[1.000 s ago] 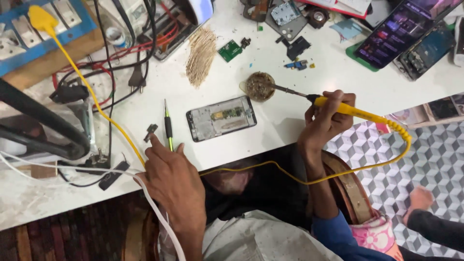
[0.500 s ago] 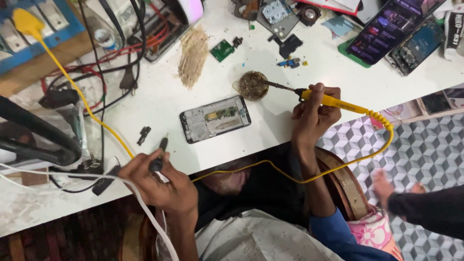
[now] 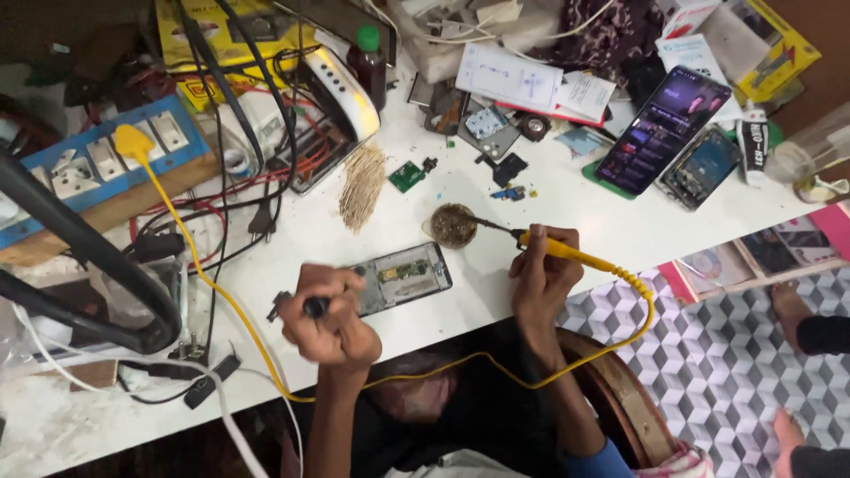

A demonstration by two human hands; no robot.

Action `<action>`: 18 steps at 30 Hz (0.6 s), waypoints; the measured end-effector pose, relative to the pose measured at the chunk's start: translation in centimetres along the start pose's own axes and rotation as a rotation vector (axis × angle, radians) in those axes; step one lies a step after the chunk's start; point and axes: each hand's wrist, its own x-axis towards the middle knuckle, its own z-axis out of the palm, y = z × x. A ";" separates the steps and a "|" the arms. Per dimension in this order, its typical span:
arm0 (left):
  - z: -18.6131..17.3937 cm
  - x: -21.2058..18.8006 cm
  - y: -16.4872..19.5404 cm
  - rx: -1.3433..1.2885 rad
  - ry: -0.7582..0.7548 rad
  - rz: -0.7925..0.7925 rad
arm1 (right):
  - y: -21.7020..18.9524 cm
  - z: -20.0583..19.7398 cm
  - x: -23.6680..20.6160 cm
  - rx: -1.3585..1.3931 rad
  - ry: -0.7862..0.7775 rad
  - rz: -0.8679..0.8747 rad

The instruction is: The person uses a soldering iron and a screwdriver to work on the internal components of a disassembled mobile phone. They repeatedly apply heat and solder to the circuit board while holding the device steady.

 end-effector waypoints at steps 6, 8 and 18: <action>0.0 0.8 -1.1 -0.090 -0.016 -0.069 | -0.3 -0.2 -0.8 -0.055 -0.062 -0.032; -0.2 0.5 -1.5 -0.095 0.004 -0.129 | -0.4 -0.2 -1.0 -0.062 -0.083 -0.070; -0.5 0.0 -1.8 -0.110 0.003 -0.104 | 0.1 -0.2 -1.1 -0.034 -0.100 -0.095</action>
